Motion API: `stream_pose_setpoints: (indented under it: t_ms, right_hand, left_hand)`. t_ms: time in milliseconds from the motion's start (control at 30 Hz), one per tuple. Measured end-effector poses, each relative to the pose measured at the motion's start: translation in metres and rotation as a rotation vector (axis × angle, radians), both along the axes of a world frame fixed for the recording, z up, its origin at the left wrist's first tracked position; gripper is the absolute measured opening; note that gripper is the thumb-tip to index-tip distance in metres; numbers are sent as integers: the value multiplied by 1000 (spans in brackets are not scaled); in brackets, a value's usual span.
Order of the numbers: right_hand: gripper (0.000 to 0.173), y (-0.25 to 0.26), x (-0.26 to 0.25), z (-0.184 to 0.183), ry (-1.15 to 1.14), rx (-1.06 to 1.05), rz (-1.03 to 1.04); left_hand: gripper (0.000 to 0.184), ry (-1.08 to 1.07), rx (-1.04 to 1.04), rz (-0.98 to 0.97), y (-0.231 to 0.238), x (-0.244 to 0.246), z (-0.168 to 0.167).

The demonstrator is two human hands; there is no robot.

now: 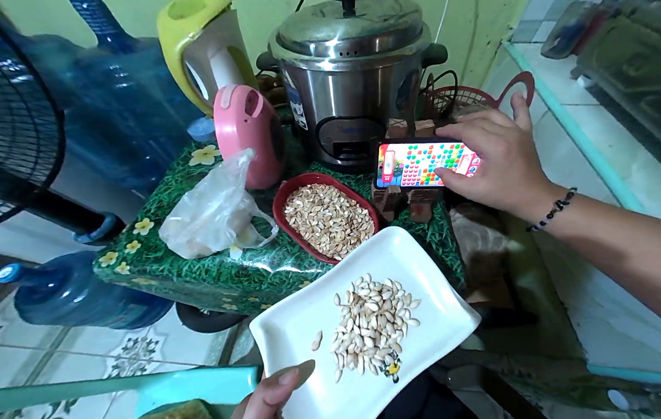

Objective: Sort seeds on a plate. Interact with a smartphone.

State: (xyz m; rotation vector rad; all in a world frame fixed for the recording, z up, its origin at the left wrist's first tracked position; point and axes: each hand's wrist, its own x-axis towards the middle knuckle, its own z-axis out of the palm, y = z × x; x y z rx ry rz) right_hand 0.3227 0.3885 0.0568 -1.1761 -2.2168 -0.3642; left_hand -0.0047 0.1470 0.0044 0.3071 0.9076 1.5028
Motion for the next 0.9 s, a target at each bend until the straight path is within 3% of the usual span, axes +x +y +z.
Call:
stream_pose_setpoints:
  t_ms: [200,733,900]
  right_hand:
    - [55,-1,0,0,-1,-20,-2]
    - [40,0,-4,0,17,-10,-19]
    - [49,-1,-3,0,11,-22,-11]
  left_hand:
    - [15,-4,0,0,0,-1,0]
    - [16,-16,-11,-8,0,0,2]
    - [15,-31,-1,-7,1,-1,1]
